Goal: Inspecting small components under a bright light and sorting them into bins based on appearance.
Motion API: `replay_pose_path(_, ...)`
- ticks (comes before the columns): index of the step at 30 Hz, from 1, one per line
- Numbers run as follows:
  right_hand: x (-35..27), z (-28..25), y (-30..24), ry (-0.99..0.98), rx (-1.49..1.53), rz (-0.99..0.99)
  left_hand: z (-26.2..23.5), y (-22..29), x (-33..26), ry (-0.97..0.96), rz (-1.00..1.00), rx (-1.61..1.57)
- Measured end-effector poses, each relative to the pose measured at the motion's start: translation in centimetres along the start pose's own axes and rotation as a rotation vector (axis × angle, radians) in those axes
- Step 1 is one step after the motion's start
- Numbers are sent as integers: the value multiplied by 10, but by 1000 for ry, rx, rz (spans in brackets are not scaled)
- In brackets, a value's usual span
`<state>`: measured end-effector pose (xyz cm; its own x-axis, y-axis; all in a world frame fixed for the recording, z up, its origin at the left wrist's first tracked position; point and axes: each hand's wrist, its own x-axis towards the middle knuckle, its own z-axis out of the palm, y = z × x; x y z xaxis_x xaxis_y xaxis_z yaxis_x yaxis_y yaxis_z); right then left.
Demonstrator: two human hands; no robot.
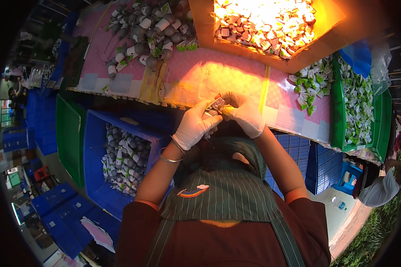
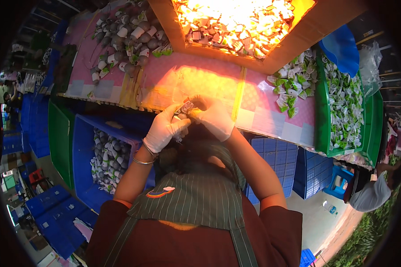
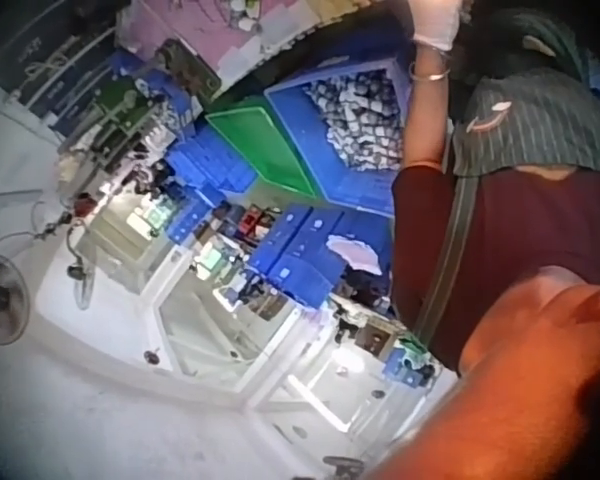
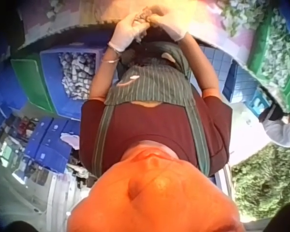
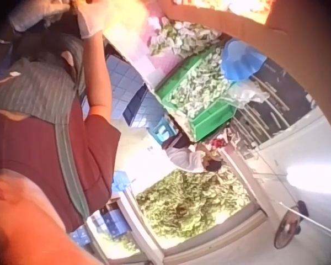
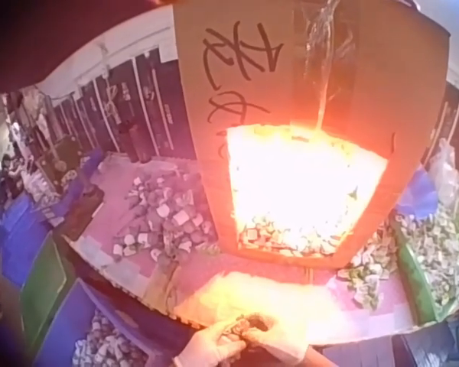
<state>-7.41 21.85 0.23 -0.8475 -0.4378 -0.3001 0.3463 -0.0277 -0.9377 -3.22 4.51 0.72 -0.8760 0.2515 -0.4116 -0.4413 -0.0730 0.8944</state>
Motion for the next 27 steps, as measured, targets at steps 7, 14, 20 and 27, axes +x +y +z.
replay_pose_path(7,5,-1,-1,24,30,55,1,-6,7,69,113,297)
replay_pose_path(14,15,0,20,68,-80,-11,-2,-41,24,243,538,465)
replay_pose_path(20,58,-58,-50,237,-777,-758,-6,-2,18,150,124,-12)
replay_pose_path(27,252,-268,-82,873,-1484,-889,-3,5,23,66,105,29)
